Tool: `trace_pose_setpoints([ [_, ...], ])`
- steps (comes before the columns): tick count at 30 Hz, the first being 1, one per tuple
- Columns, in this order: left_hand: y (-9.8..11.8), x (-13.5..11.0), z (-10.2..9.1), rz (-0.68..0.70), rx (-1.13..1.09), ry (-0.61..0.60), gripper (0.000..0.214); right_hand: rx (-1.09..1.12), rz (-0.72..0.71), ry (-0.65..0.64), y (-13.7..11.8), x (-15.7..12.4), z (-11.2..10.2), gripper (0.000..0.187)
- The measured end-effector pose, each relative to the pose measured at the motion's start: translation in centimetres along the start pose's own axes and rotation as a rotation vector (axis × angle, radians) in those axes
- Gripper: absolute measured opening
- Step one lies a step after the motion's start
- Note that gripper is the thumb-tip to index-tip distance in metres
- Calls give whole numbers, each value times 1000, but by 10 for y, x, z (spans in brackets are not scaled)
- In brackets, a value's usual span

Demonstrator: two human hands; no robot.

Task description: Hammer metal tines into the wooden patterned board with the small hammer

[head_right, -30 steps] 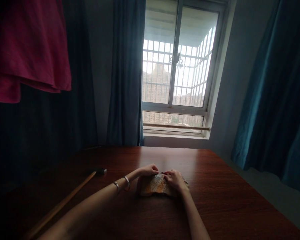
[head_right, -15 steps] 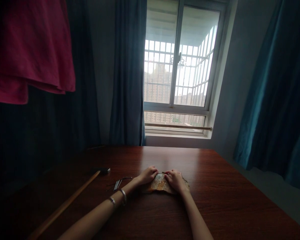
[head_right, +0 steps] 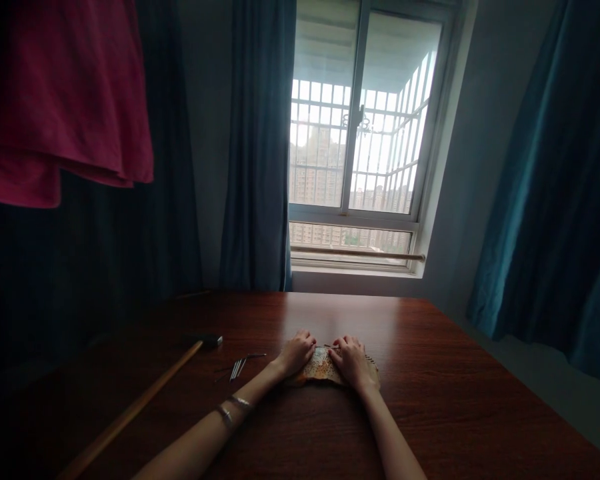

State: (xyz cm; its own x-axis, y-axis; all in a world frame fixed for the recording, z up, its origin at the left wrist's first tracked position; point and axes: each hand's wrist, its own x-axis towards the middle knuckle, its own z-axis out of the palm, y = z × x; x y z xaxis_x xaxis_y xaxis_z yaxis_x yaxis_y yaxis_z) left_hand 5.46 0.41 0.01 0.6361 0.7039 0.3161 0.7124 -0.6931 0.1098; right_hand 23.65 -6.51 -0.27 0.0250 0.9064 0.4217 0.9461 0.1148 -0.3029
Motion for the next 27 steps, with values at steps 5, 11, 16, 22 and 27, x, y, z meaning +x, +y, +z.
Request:
trace_pose_setpoints([
  [5, 7, -4, -7, 22, 47, 35, 18, -16, 6, 27, -6, -2, -1, 22],
  [11, 9, -6, -22, -40, -77, 42, 22, -4, 5, 93, -9, -1, 3, 20],
  [16, -32, 3, -67, -256, -241, -294, 18, 38, 42, 173, -1, 2, 0, 25],
  [22, -110, -9, -120, -375, -460, -797, 19, 82, 10, 173, -14, 4, -6, 23],
  [27, -153, -21, -137, -429, -603, -537, 28, 92, -171, 17, -75, 10, 6, 23],
])
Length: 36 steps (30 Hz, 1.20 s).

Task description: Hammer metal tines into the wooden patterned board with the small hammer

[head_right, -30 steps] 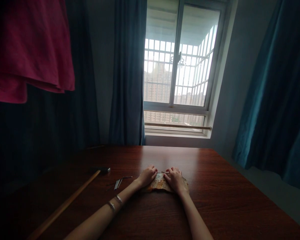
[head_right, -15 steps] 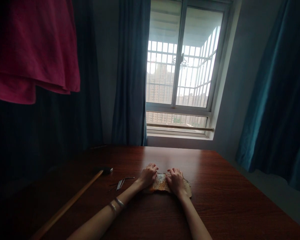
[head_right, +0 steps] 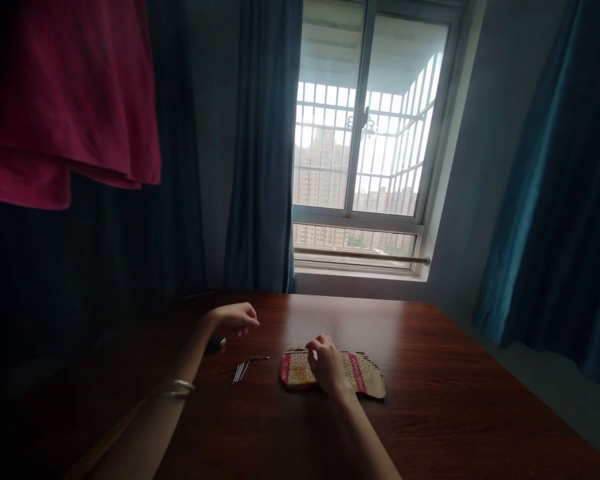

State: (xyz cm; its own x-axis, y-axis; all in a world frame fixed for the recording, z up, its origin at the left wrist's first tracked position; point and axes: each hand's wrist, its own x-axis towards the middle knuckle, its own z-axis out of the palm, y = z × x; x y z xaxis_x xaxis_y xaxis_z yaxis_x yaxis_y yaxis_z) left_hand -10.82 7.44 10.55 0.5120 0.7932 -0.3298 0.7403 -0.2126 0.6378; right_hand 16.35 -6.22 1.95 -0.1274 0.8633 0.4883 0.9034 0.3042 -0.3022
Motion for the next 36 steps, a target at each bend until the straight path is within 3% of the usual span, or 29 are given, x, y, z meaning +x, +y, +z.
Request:
trace_pose_setpoints([
  [4, -14, 3, -7, -3, -49, 34, 39, -32, -152, -169, -56, 20, 30, 21],
  [8, -24, 7, -7, -3, -69, 33, 41, -110, -189, -264, -90, 45, 55, 24],
  [13, -30, 10, -7, 36, -79, 73, 40, -186, -208, -325, -103, 61, 67, 24],
  [21, -29, 11, -6, 28, -91, 102, 42, -172, -241, -308, -106, 56, 71, 21],
  [27, -14, 4, -9, 164, -122, 164, 40, 26, -111, -157, -85, 54, 59, 16],
  [32, 10, 1, -1, 331, -59, 261, 34, 294, 0, -44, -32, 52, 37, 16],
  [36, 30, 14, 22, 404, -123, 222, 31, 446, 65, 11, 13, 38, 20, 19],
])
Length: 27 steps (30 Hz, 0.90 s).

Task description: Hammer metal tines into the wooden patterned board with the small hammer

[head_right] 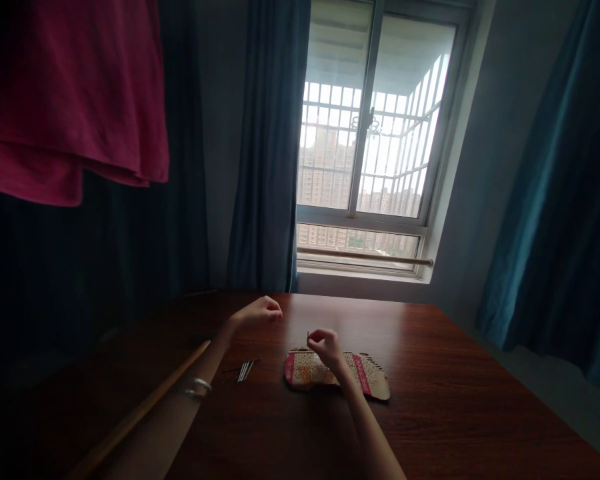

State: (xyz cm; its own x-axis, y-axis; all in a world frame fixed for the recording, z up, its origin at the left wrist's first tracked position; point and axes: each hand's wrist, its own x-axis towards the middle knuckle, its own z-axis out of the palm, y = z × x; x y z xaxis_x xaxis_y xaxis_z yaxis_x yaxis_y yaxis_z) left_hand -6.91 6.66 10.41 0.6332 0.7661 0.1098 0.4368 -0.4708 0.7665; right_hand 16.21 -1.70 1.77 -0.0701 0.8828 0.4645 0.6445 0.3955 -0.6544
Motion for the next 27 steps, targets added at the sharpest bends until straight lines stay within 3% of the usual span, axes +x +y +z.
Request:
trace_pose_setpoints([
  [3, 2, 13, 32, 17, -67, -43, 30, 72, 27, 10, 17, -13, -13, 18],
  [8, -8, 26, 91, -6, -163, -32, 22, 129, 52, 16, 31, -25, -13, 18],
  [14, -31, 37, 150, -121, -442, 374, 17, 147, 67, 23, 40, -25, -10, 18],
  [18, -38, 39, 166, -133, -486, 457, 16, 159, 57, 13, 42, -26, -9, 18],
  [27, -37, 33, 167, -55, -285, 468, 18, 132, 40, 13, 42, -28, -6, 17],
])
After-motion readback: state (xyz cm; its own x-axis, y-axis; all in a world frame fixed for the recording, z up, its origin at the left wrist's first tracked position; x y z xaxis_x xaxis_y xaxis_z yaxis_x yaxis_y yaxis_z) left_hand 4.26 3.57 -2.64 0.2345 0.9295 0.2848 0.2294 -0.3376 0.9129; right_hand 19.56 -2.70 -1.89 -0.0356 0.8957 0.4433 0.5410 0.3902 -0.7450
